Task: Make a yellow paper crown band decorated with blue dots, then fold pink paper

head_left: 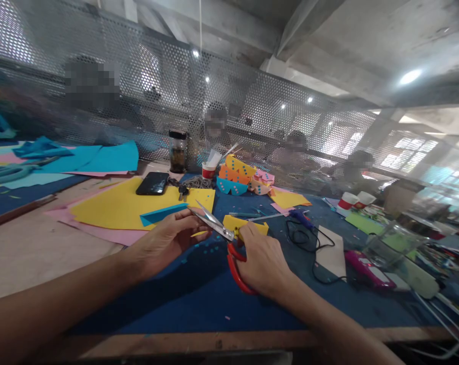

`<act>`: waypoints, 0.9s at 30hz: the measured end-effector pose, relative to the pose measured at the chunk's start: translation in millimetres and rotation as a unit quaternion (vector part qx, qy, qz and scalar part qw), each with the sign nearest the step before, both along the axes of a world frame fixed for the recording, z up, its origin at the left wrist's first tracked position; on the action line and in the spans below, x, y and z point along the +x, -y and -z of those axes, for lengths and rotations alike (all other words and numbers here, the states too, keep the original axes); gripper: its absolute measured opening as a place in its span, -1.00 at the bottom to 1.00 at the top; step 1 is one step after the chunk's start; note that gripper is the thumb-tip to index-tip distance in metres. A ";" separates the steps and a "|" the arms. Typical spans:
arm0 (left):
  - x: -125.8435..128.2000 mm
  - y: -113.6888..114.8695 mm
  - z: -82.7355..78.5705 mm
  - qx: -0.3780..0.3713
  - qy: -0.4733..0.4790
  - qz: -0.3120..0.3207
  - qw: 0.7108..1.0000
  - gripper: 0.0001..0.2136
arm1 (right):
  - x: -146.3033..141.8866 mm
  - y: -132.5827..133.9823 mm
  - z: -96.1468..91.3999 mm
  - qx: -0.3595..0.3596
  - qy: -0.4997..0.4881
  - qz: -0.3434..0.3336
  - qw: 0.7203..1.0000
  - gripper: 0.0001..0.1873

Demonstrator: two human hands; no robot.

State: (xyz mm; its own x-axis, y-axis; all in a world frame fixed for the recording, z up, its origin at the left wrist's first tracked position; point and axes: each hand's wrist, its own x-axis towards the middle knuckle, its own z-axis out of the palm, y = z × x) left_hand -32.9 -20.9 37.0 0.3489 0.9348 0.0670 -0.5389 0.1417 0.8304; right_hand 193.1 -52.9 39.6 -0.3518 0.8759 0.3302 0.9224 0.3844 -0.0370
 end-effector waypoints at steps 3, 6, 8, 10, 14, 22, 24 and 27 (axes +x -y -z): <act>-0.3 -1.0 0.6 -0.005 -0.005 -0.009 1.000 -0.90 | -0.1 0.3 0.0 -0.006 -0.005 0.000 1.000 -0.80; -0.4 -1.7 1.1 -0.001 -0.007 -0.006 1.000 -0.91 | -0.5 1.0 -0.3 -0.015 -0.006 -0.001 1.000 -0.80; -0.3 -1.6 1.5 -0.002 -0.002 -0.002 1.000 -0.91 | -1.2 1.6 -0.9 -0.021 -0.006 0.003 1.000 -0.80; -0.1 -1.5 2.1 -0.006 0.001 -0.005 1.000 -0.90 | -2.0 2.2 -1.7 -0.027 -0.006 0.006 1.000 -0.79; -0.3 -2.1 3.8 -0.014 0.000 -0.015 1.000 -0.88 | -3.0 3.6 -3.6 -0.032 -0.007 0.009 0.999 -0.79; -0.5 -3.8 5.0 -0.012 0.002 -0.015 1.000 -0.88 | -2.4 4.5 -3.2 -0.018 -0.011 0.011 1.000 -0.83; 0.5 -2.6 3.4 -0.016 -0.005 -0.021 1.000 -0.88 | -2.1 4.5 -3.2 -0.017 -0.008 0.012 1.000 -0.83; 1.2 -1.4 2.0 -0.015 -0.008 -0.021 1.000 -0.88 | -1.8 4.4 -3.9 -0.018 -0.007 0.015 1.000 -0.84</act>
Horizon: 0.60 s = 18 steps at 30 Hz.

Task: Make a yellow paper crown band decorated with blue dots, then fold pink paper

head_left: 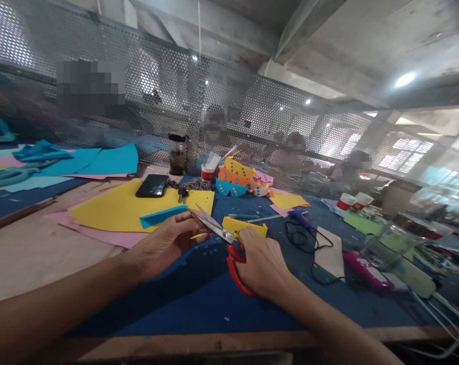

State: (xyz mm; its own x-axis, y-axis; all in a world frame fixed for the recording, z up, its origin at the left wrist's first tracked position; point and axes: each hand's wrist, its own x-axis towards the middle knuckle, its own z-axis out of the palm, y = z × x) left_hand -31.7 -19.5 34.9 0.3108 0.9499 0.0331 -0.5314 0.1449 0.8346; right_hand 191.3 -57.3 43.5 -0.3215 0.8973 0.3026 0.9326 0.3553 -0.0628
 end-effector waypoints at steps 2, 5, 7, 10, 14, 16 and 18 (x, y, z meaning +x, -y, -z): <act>-0.3 -0.3 0.4 0.006 0.001 0.003 1.000 -0.88 | 0.3 -0.3 -0.1 0.000 -0.002 -0.001 1.000 -0.84; -1.5 -1.9 2.6 0.005 -0.005 0.006 1.000 -0.89 | 0.9 -1.2 1.1 0.006 -0.005 0.001 1.000 -0.88; -2.3 -3.2 4.3 0.002 -0.007 0.009 1.000 -0.90 | 1.7 -2.3 2.8 0.009 -0.009 0.002 1.000 -0.91; -3.4 -4.9 6.2 0.006 -0.004 0.015 1.000 -0.91 | 3.5 -5.4 6.2 0.004 -0.033 -0.006 0.999 -0.91; -4.7 -5.1 7.1 0.004 -0.018 0.020 1.000 -0.94 | 6.2 -10.5 8.4 0.006 -0.114 -0.020 0.993 -0.81; -5.3 -4.8 7.3 -0.001 -0.028 0.016 0.999 -0.93 | 7.3 -12.0 7.3 0.014 -0.151 -0.022 0.988 -0.76; -5.8 -4.8 7.6 -0.005 -0.036 0.015 0.999 -0.92 | 8.4 -12.7 5.3 0.023 -0.172 -0.025 0.985 -0.74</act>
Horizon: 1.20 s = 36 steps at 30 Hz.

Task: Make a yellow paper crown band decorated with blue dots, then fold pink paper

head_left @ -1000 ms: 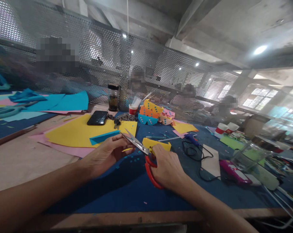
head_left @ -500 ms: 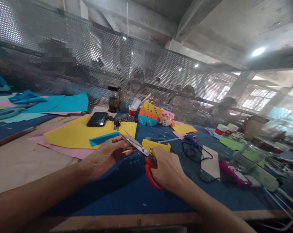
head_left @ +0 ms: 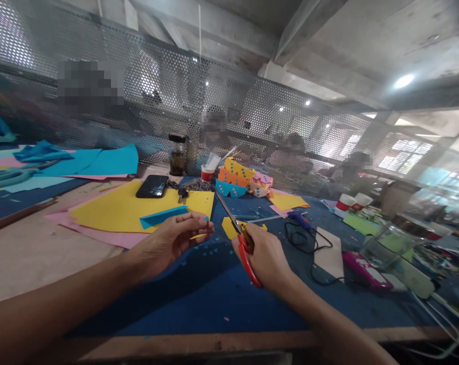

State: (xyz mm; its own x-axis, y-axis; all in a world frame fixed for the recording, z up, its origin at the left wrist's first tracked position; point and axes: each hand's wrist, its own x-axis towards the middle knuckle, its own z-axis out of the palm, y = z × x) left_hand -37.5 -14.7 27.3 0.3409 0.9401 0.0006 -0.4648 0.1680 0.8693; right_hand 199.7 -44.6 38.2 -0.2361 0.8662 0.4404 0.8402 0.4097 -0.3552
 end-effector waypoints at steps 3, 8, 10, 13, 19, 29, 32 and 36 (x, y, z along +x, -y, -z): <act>-0.6 -0.9 1.0 -0.001 -0.006 -0.001 1.000 -0.93 | 1.6 -0.8 -1.9 0.006 -0.011 0.001 1.000 -0.72; -0.6 -1.7 1.8 -0.003 -0.016 -0.009 1.000 -0.93 | 4.6 -3.9 0.5 0.016 -0.008 0.006 1.000 -0.72; -0.4 -1.2 1.6 -0.003 -0.031 -0.016 0.999 -0.91 | 6.1 -4.6 0.7 0.020 -0.005 0.013 1.000 -0.72; 0.0 -0.8 0.3 0.015 -0.072 -0.030 0.997 -0.86 | 9.1 -6.0 -5.6 0.024 0.004 0.026 0.999 -0.71; -0.2 2.4 -6.7 0.193 -0.314 -0.075 0.927 -0.81 | 33.8 -38.5 -42.0 -0.005 0.098 0.096 0.991 -0.55; -3.8 -0.5 8.5 0.467 -0.509 -0.109 0.715 -0.90 | 94.7 -146.2 -41.2 -0.071 0.203 0.035 0.976 -0.65; -5.5 -2.1 12.4 0.483 -0.519 -0.110 0.697 -0.89 | 95.6 -167.3 -34.5 -0.097 0.230 0.023 0.968 -0.64; -5.7 -1.7 14.1 0.494 -0.513 -0.125 0.690 -0.86 | 96.7 -192.9 -31.9 -0.142 0.257 0.022 0.956 -0.61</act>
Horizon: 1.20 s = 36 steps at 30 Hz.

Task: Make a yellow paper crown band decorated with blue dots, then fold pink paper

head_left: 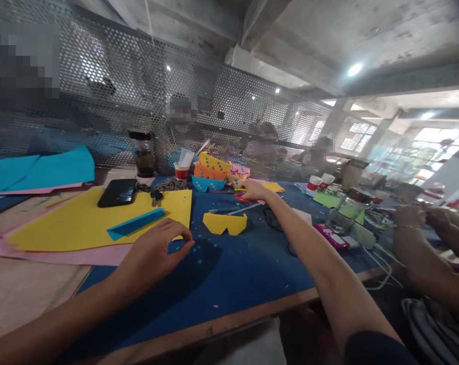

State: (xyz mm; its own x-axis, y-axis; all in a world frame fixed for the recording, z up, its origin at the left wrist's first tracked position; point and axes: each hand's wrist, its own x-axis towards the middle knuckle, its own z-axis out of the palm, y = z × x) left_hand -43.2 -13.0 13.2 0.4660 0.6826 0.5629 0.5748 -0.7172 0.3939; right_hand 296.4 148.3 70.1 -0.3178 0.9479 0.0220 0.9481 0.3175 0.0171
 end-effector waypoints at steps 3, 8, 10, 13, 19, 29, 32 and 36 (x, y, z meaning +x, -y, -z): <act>2.3 1.5 1.2 -0.003 -0.001 0.011 1.000 -0.86 | 0.1 -12.8 1.1 -0.023 0.001 -0.008 1.000 -0.61; 4.7 3.5 3.4 -0.003 -0.005 0.020 1.000 -0.85 | -5.5 -18.8 6.9 -0.041 -0.025 -0.041 0.998 -0.60; 4.4 3.0 4.6 0.001 -0.004 0.025 1.000 -0.85 | -7.8 -18.9 7.3 -0.035 -0.042 -0.047 0.997 -0.60; 4.1 0.9 6.5 0.014 0.000 0.029 0.999 -0.86 | -10.2 -17.5 -0.3 -0.007 -0.072 -0.043 0.996 -0.60; 2.4 -0.2 2.3 0.056 0.022 -0.011 0.998 -0.85 | -23.6 22.3 -27.2 0.164 -0.168 -0.024 0.972 -0.76; -6.9 -5.5 -18.3 0.139 -0.013 -0.080 0.987 -0.78 | -51.1 182.1 33.2 0.393 -0.131 -0.195 0.889 -0.83; -17.2 -4.9 -15.9 0.159 -0.060 -0.108 0.979 -0.74 | -49.4 182.0 51.1 0.422 -0.100 -0.215 0.875 -0.84; -32.0 -1.7 -6.8 0.164 -0.090 -0.160 0.969 -0.71 | -45.7 170.3 60.1 0.432 -0.105 -0.179 0.878 -0.80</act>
